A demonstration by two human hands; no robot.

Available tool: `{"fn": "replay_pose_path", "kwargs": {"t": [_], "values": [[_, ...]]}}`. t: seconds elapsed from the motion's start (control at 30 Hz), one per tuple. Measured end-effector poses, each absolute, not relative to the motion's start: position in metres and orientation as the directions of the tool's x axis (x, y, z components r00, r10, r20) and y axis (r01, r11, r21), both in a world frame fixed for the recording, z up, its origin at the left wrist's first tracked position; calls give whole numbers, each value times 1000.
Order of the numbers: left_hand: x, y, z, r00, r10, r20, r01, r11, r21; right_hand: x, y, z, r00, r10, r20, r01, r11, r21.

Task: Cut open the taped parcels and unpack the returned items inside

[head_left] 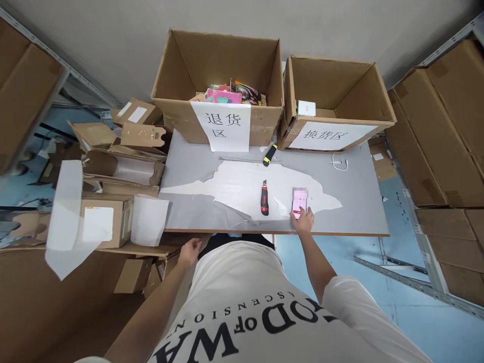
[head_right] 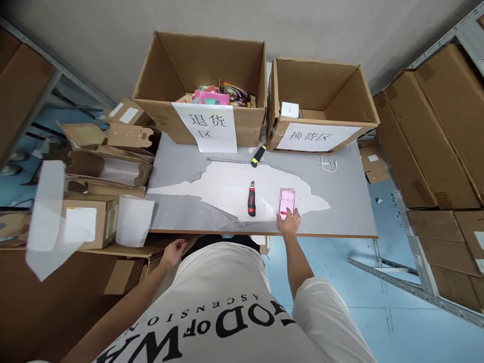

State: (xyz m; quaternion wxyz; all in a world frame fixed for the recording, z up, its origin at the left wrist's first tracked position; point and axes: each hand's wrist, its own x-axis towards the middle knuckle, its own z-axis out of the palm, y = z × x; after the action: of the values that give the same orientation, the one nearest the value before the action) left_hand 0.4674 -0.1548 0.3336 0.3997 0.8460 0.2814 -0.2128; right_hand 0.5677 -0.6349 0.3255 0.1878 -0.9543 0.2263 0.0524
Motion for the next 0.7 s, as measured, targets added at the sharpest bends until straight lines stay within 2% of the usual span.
{"fn": "replay_pose_path", "kwargs": {"t": [0.1, 0.23, 0.33, 0.5, 0.7], "values": [[457, -154, 331, 749, 314, -584, 646, -544, 535, 568, -635, 324, 890, -417, -187, -457, -821, -343], [451, -155, 332, 749, 326, -576, 643, -566, 516, 567, -632, 325, 895, -429, -123, -441, -809, -388], [450, -158, 336, 740, 341, -579, 658, -545, 519, 567, -627, 328, 925, -373, -73, -368, -830, -418], [447, -166, 346, 699, 413, -584, 714, -450, 536, 580, -605, 337, 979, -202, 11, -173, -867, -467], [427, -171, 359, 726, 438, -530, 688, -439, 579, 615, -550, 350, 986, 109, 125, 160, -826, -540]]}}
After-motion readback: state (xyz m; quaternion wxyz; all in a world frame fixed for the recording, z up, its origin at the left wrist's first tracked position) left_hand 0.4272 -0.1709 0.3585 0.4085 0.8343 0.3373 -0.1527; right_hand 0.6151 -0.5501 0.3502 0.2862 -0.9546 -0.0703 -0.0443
